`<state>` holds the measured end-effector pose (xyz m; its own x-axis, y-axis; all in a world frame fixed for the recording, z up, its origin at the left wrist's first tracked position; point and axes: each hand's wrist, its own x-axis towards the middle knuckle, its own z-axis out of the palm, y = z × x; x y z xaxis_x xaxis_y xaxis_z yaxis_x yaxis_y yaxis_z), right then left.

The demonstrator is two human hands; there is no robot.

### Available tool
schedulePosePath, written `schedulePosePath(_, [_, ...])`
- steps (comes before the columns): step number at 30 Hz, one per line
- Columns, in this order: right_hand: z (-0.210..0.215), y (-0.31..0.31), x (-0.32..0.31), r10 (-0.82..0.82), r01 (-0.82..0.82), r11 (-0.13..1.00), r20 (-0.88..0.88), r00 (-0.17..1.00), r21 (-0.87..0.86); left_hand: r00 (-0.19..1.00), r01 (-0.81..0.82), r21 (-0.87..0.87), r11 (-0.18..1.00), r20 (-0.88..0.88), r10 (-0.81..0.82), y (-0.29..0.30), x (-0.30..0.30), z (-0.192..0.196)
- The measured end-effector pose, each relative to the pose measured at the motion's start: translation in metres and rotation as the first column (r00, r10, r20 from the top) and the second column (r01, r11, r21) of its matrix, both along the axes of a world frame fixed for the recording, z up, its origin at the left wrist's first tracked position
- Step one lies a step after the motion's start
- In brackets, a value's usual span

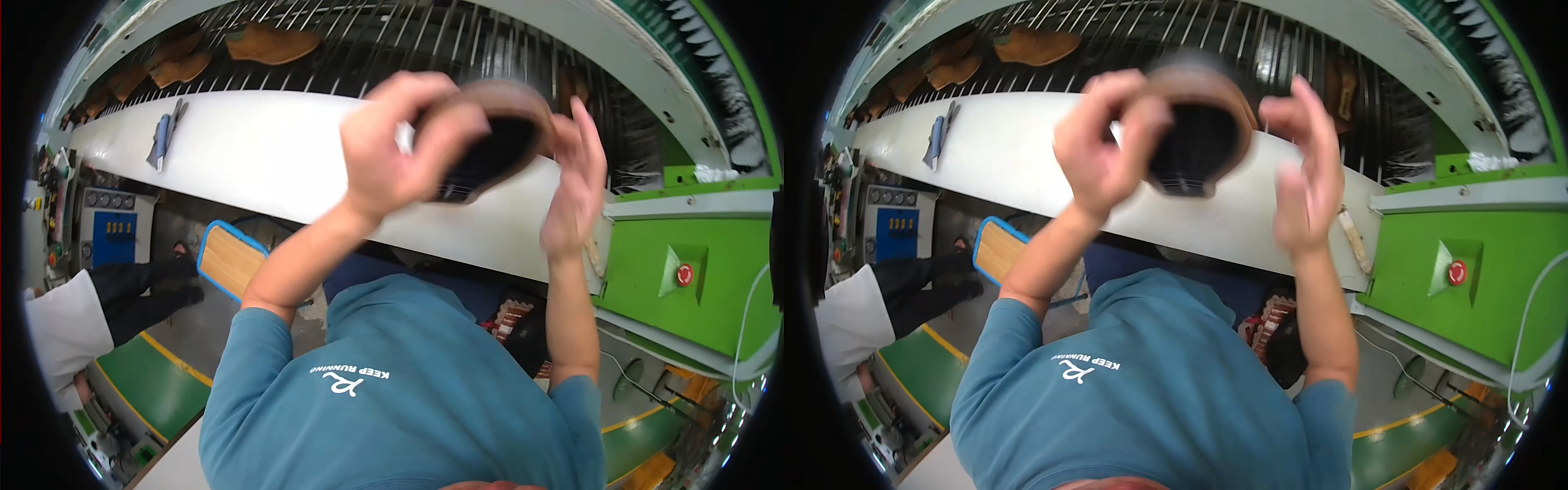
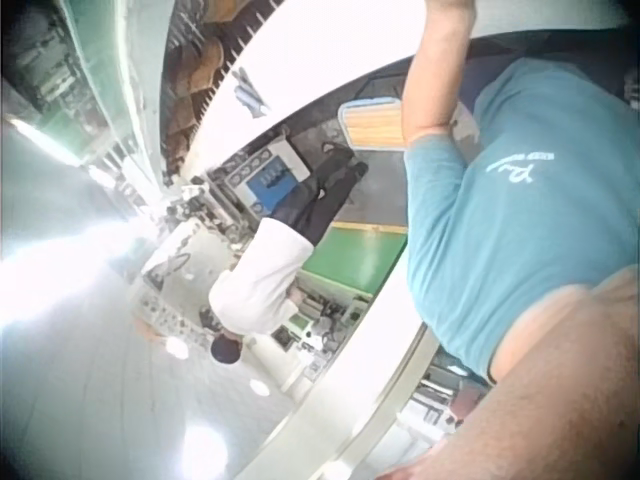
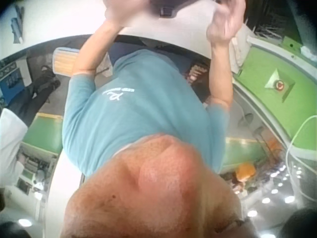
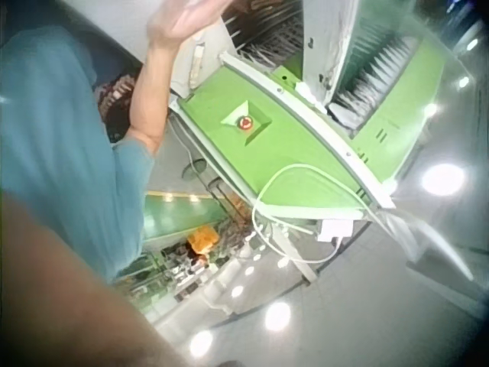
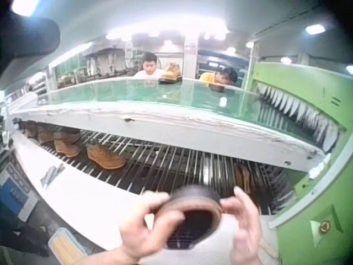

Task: The person assembles brown suede shoes by hand on a factory assembly line. They pick up a shoe upper and a sole, align them, and press the components together to form the shoe. The person then places the finished shoe onto a moving conveyor belt and repeats the process with another pair of components.

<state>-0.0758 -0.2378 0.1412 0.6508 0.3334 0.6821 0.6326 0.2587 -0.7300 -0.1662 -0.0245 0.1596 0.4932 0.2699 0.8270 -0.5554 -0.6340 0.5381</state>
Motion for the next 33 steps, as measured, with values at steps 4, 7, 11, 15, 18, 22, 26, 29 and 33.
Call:
schedulePosePath(4, [-0.063, -0.038, 0.156, -0.603, 0.714, 0.425, 0.414, 0.682, -0.556, 0.922, 0.068, -0.569, 0.82, -0.277, -0.269, 0.04, 0.054, -0.01])
schedulePosePath(7, [-0.108, -0.058, 0.232, -0.739, 0.488, 0.03, 0.309, 0.599, -0.872, 0.898, -0.018, -0.656, 0.754, -0.343, -0.277, 0.081, 0.071, -0.083])
schedulePosePath(11, [-0.176, -0.102, 0.301, -0.781, 0.346, 0.024, 0.199, 0.592, -0.938, 0.841, -0.135, -0.731, 0.669, -0.442, -0.313, 0.103, 0.09, -0.147])
schedulePosePath(15, [-0.169, -0.055, 0.298, -0.691, 0.248, 0.015, 0.169, 0.703, -0.969, 0.845, -0.154, -0.708, 0.69, -0.456, -0.279, 0.115, 0.073, -0.156])
schedulePosePath(18, [-0.165, -0.199, 0.367, -0.54, 0.639, 0.099, 0.498, 0.679, -0.763, 0.824, -0.031, -0.716, 0.697, -0.413, -0.388, 0.081, 0.102, -0.148])
schedulePosePath(22, [-0.087, -0.101, 0.302, -0.674, 0.077, 0.5, -0.331, 0.66, -0.863, 0.805, -0.21, -0.586, 0.783, -0.558, -0.202, 0.112, 0.082, -0.163])
schedulePosePath(26, [-0.059, -0.12, 0.173, 0.468, -0.086, 0.883, -0.869, 0.159, 0.46, 0.813, -0.185, -0.674, 0.715, -0.513, -0.274, 0.104, 0.082, -0.152])
schedulePosePath(29, [-0.03, -0.059, 0.052, 0.532, -0.151, 0.847, -0.81, 0.245, 0.511, 0.802, -0.208, -0.649, 0.732, -0.541, -0.252, 0.11, 0.08, -0.153])
schedulePosePath(33, [-0.079, -0.046, 0.023, 0.742, -0.225, 0.668, -0.657, 0.132, 0.709, 0.823, -0.172, -0.658, 0.733, -0.505, -0.261, 0.11, 0.083, -0.157])
